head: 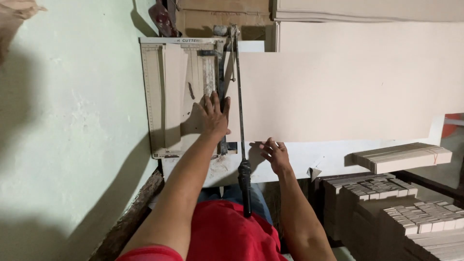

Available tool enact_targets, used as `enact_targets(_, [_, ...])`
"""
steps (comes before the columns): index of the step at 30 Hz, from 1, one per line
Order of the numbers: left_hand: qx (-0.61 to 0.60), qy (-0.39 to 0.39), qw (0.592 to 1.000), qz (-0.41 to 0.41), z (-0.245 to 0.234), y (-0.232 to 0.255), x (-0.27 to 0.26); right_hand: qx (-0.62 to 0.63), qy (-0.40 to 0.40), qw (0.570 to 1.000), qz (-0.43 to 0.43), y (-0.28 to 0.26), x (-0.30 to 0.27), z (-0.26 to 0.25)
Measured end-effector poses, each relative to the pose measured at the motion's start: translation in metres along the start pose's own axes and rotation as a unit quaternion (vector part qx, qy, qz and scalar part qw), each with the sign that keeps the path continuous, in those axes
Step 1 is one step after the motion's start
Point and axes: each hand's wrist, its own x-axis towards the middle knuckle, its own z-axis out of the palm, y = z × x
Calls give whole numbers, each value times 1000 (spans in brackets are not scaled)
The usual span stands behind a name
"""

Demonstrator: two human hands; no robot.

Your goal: The person uses a manual guillotine paper cutter to slice a large sheet of cardboard. They align the cardboard against the machine's guide, pull down the lever to cut the sheet, and then remove the cut piece. The process is repeated multiple times throughout the video.

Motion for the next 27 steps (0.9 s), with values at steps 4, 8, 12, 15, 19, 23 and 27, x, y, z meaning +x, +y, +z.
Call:
enact_targets(4, [65, 2, 997, -44, 11, 8, 13, -282, -28, 959, -2, -14, -10, 9])
enact_targets(8, [120, -35, 990, -63, -5, 16, 1, -507, -94, 852, -91, -83, -167, 74])
enact_targets(12, [136, -59, 986, -75, 7, 13, 17, -687, -107, 706, -133, -25, -202, 85])
enact_targets(15, [95, -47, 992, -60, -4, 11, 9, -684, -44, 712, -154, 44, -147, 73])
enact_targets(19, [72, -39, 995, -51, 4, 9, 10, -633, -44, 745, -205, 97, -88, 58])
enact_targets(23, [11, 10, 999, -40, -4, 12, -2, -608, -82, 772, -164, 69, -114, 54])
enact_targets(27, [116, 20, 993, 9, 5, 7, -9, -571, -113, 806, -104, -41, -214, 78])
